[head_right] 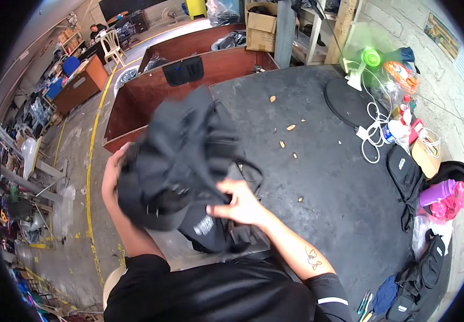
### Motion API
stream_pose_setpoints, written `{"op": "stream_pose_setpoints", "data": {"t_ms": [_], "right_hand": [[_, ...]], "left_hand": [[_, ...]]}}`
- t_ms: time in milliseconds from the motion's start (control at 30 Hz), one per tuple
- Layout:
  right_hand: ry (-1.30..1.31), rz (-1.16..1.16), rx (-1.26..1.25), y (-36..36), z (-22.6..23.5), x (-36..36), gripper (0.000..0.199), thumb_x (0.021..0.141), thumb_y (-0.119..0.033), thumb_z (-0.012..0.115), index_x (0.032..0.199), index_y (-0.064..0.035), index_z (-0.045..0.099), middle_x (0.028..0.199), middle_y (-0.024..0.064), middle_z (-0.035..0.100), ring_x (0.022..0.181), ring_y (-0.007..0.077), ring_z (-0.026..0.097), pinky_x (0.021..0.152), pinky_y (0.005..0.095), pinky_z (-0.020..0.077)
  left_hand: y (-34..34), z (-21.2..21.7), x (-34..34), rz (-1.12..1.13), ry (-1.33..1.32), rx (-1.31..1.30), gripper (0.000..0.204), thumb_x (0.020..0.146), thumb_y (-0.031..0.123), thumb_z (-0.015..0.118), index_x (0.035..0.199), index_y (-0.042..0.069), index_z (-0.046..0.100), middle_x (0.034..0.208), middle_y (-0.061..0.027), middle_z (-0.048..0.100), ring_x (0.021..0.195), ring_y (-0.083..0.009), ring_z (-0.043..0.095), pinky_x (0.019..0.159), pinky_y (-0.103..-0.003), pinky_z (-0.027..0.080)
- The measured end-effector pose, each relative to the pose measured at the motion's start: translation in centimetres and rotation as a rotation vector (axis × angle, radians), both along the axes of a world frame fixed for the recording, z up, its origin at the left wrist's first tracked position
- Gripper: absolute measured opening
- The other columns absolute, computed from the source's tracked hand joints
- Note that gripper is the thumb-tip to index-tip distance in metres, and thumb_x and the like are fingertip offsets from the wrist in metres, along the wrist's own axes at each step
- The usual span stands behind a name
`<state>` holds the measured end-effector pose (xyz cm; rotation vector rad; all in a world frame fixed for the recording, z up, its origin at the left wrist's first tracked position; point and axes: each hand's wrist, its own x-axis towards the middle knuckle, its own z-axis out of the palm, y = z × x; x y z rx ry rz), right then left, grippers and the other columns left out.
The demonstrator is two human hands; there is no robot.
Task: Inspecting, cleaning loose threads with a lighter, and organizing textile shoulder bags at a workbench.
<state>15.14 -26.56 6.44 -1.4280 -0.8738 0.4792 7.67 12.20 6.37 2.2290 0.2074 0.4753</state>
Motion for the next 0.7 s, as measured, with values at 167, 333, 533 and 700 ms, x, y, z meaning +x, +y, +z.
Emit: {"op": "stream_pose_setpoints", "data": {"t_ms": [167,333,533,700], "right_hand": [[-0.243,0.363,-0.552,2.1,-0.7,-1.3,0.033,0.062,-0.008,0.068,0.091,0.0072,0.064,0.088,0.0230,0.063,0.081,0.0353,0.064,0.073,0.0392,0.0493],[-0.535,-0.017,-0.631,3.6,1.2,-2.1,0.030,0.064,-0.004,0.062,0.093,0.0040,0.060,0.092,0.0199,0.057,0.081,0.0406,0.061,0.072,0.0453,0.0504],[-1.156,-0.162,-0.495,7.8,-4.8,-3.5,0.025,0.077,-0.015,0.055,0.096,0.0002,0.063,0.135,0.0259,0.042,0.113,0.0378,0.049,0.096,0.0474,0.0385],[-0.955,0.640,-0.868,5.6,-15.1,-7.2,0.057,0.069,-0.036,0.072,0.120,-0.0117,0.062,0.154,0.0189,0.009,0.140,0.0444,0.011,0.112,0.0550,0.0140]], "left_hand": [[-1.1,3.1,-3.7,0.318,0.211,-0.409,0.081,0.060,-0.017,0.038,0.135,0.013,0.050,0.138,-0.0081,0.047,0.067,-0.0116,0.060,0.044,-0.022,0.046],[-1.8,3.5,-4.1,0.282,0.105,-0.345,0.085,0.061,-0.017,0.039,0.138,0.018,0.047,0.140,-0.0079,0.046,0.061,-0.0075,0.056,0.045,-0.020,0.045],[-1.8,3.2,-3.5,0.124,0.126,-0.433,0.076,0.066,-0.015,0.039,0.134,0.016,0.051,0.137,-0.0048,0.049,0.057,-0.0035,0.052,0.047,-0.018,0.045],[0.3,1.9,-3.3,0.269,0.280,-0.232,0.063,0.069,-0.015,0.037,0.119,0.011,0.064,0.112,-0.0056,0.061,0.058,-0.0099,0.053,0.046,-0.020,0.044]]}}
